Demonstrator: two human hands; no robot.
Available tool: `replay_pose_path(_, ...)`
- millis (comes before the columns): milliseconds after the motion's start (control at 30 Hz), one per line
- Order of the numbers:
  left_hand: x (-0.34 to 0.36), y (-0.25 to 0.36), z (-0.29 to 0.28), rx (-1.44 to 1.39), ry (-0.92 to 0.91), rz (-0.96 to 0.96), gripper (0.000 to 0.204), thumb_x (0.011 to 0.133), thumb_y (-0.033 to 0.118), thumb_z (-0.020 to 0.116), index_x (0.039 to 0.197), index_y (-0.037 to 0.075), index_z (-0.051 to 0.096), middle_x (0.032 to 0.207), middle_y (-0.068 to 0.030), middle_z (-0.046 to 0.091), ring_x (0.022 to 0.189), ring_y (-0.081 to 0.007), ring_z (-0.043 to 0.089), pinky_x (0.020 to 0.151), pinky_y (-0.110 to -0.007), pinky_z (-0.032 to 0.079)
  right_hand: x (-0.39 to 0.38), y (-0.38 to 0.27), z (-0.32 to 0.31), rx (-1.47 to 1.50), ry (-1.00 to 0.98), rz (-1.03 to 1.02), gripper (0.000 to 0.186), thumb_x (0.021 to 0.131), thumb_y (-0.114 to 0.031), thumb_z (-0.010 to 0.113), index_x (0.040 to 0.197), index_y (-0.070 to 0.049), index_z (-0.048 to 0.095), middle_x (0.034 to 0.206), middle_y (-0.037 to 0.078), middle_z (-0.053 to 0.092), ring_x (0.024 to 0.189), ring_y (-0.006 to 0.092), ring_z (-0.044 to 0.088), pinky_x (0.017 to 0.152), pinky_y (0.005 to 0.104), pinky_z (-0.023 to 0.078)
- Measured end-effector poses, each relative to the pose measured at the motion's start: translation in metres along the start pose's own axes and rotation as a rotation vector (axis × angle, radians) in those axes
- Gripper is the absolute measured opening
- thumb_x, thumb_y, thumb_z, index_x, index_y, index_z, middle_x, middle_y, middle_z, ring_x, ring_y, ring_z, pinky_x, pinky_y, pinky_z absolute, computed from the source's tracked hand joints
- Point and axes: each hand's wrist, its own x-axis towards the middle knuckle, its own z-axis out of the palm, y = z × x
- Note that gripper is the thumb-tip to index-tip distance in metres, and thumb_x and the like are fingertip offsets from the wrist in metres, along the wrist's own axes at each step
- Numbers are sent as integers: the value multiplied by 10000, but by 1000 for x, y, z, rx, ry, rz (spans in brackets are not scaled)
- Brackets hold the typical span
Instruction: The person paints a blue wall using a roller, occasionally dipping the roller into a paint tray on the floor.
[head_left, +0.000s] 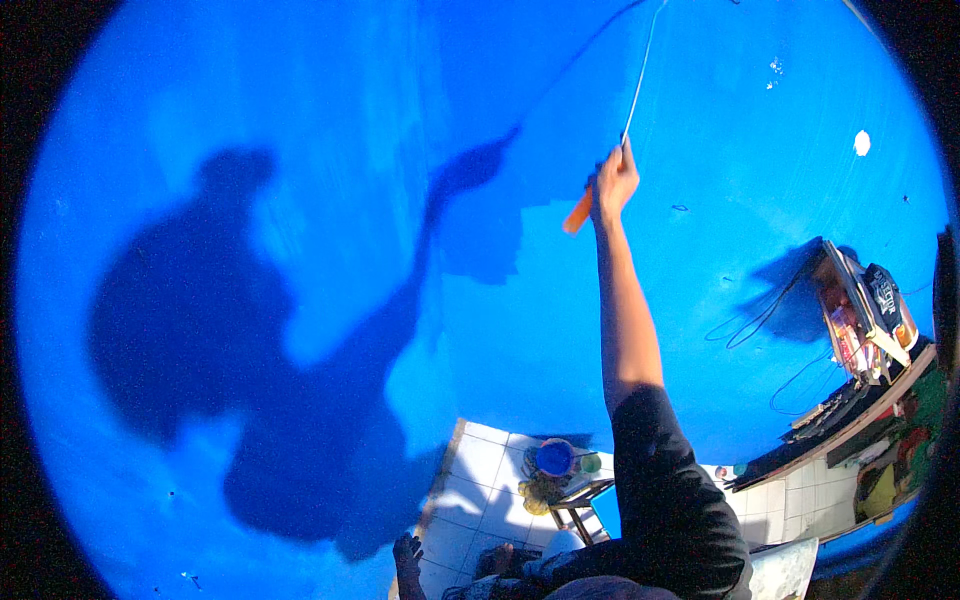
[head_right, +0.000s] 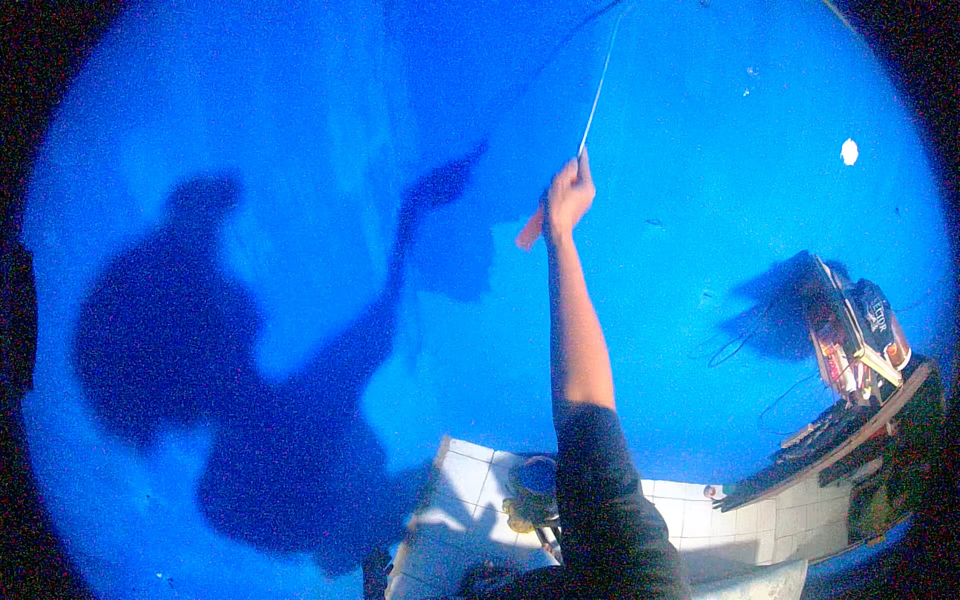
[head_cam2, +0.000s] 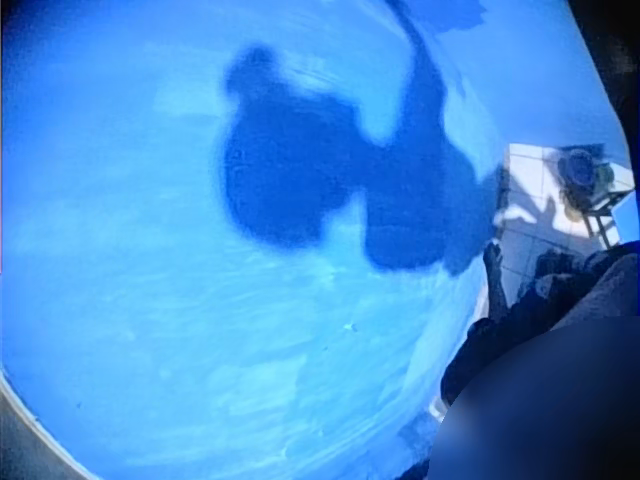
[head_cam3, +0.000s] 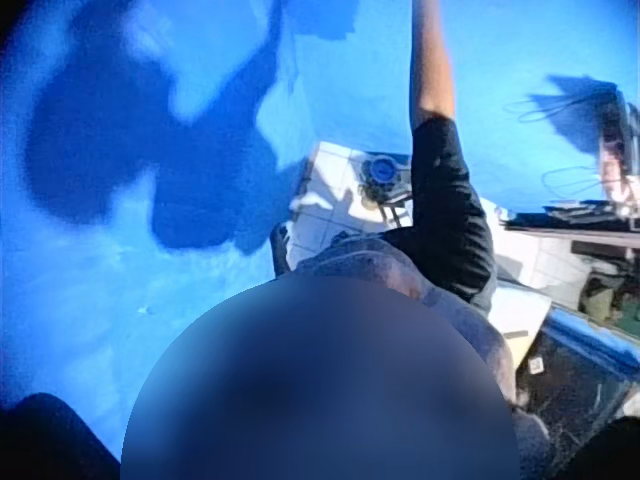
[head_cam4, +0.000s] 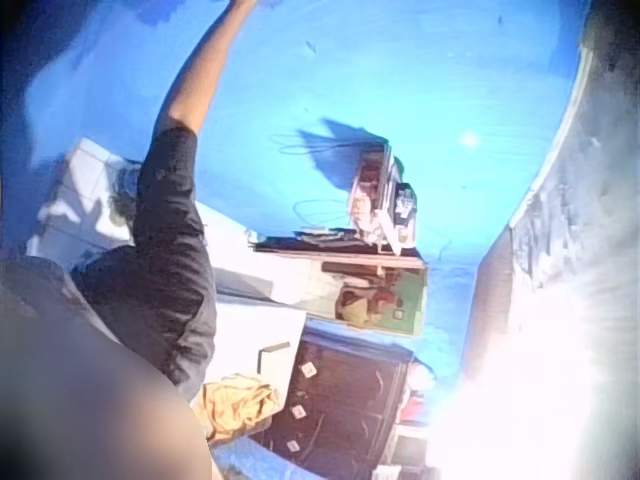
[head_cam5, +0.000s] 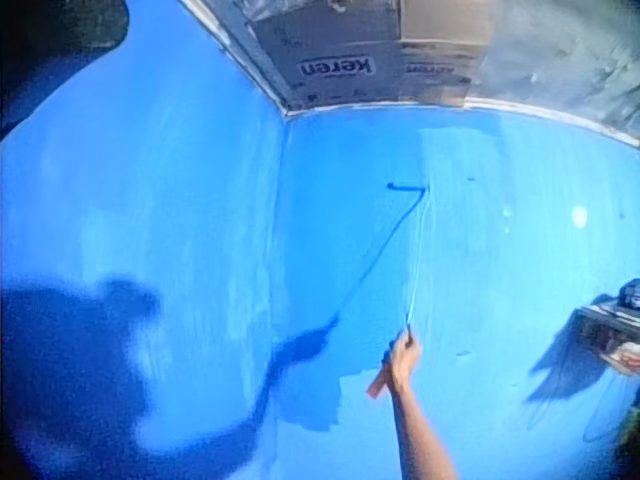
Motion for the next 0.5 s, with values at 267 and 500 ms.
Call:
replay_pose_path(267, -13, -5, -5, -22, -63, 54, 457, 865, 424, 615, 1226, 159, 530, 1112, -110, 650, 969, -258, 614, 811, -476, 458, -205, 109, -163, -134, -67, 296, 408, 1000, -200, 440, 1396, -102, 458, 562, -66, 396, 441, 33, 358, 370, 227, 310)
replay_pose_path(500, -13, 5, -18, 53, 0, -12, 418, 850, 401, 612, 1180, 152, 551, 1073, -97, 650, 946, -245, 614, 783, -462, 472, -321, 136, -225, -149, 2, 474, 411, 997, -193, 454, 1389, -72, 462, 569, -74, 377, 460, 28, 336, 388, 227, 282)
